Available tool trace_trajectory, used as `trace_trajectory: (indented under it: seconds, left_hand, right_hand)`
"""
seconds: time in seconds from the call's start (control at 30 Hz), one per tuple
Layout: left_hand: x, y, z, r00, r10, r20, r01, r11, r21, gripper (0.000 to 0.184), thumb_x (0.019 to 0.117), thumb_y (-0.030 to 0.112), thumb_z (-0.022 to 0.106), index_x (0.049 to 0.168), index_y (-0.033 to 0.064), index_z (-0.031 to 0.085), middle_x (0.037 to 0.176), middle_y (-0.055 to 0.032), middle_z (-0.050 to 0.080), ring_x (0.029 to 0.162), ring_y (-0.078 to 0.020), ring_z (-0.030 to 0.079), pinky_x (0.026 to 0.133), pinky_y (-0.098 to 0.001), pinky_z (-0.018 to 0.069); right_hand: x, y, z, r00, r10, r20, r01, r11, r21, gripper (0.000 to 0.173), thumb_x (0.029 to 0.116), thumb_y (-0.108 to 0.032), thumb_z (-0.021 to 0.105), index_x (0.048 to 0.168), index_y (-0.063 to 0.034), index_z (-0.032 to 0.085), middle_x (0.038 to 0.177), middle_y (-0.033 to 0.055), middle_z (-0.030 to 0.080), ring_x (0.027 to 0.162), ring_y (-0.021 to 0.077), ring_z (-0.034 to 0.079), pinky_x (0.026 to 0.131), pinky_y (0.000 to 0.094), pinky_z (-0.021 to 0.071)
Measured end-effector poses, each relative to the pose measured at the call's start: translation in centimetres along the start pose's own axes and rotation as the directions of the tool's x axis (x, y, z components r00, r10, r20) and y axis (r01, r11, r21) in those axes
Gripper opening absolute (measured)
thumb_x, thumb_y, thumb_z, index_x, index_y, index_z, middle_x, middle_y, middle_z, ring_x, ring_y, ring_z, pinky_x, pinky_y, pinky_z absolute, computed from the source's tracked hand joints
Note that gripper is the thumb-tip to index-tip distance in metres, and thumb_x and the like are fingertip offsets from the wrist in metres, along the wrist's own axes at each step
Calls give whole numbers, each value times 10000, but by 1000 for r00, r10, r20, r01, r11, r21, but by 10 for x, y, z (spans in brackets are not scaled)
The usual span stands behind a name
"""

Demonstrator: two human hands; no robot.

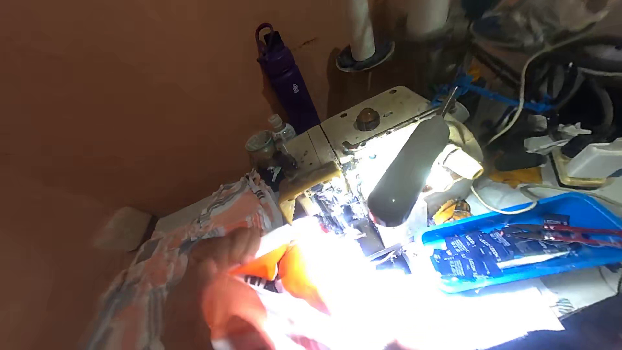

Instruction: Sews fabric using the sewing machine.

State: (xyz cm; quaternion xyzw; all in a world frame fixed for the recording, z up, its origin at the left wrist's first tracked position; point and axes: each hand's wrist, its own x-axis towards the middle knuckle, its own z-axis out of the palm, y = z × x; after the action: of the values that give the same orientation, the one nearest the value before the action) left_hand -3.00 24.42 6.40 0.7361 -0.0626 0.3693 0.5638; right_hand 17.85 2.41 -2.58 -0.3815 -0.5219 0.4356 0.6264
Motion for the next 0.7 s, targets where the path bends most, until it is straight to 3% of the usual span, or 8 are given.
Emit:
trace_trajectory:
  seconds: [0.07,0.13,0.23,0.3,0.37,0.43,0.53,0.7]
  left_hand:
    - [7,5,5,987,-28,-156,28,1000,1,250,996,347,602,822,206,715,739,144,632,791,24,621,861,-145,468]
    - [-2,8,0,954,-64,-291,60,998,-20,221,994,342,624,836,194,666,768,105,602,807,-27,601,874,-199,476]
    - [5,24,-17,951,-201,-234,234,964,125,218,966,388,662,804,245,693,762,152,615,769,43,583,730,-113,463]
    - [12,34,-23,930,-310,-195,353,901,253,164,932,383,713,800,287,703,761,187,606,735,86,567,656,-80,456]
    - [23,41,-11,887,-383,-257,455,820,347,174,847,369,801,737,305,682,732,194,606,704,94,572,633,-75,475]
    - [32,43,6,866,-382,-322,494,751,438,238,763,338,861,668,282,650,665,184,605,629,97,563,571,-69,469]
    - [38,42,26,891,-343,-297,452,612,649,311,762,461,845,643,264,636,650,183,549,633,100,515,552,-55,398]
    - [31,31,42,951,-299,-76,228,513,828,370,819,500,801,681,210,617,674,123,593,733,43,553,742,-175,425]
  right_hand:
    - [19,6,-1,999,-38,28,37,998,52,173,949,12,592,937,173,655,856,141,687,821,-33,598,800,107,465]
    - [38,15,-3,990,-132,54,127,989,80,154,990,-52,608,938,87,647,869,67,663,812,-51,580,769,104,474]
    - [58,22,-6,976,-216,39,213,975,58,182,1006,-119,626,941,49,649,844,46,647,733,-59,550,677,89,460]
    - [62,19,-6,981,-192,41,190,981,35,206,1003,-126,627,935,66,660,823,53,649,706,-64,537,655,84,448]
    - [64,15,-6,988,-149,31,149,989,14,236,987,-113,620,920,106,678,787,70,648,678,-62,499,632,95,409]
    - [65,17,-5,987,-163,20,162,986,28,236,989,-104,609,930,114,677,817,78,672,721,-67,536,677,93,439]
    - [66,27,-2,974,-224,11,223,973,59,227,1023,-138,599,927,58,663,843,43,664,774,-70,572,717,90,474]
    - [61,30,-3,966,-259,8,258,965,55,207,1028,-131,598,929,43,654,812,33,643,729,-56,550,691,96,465]
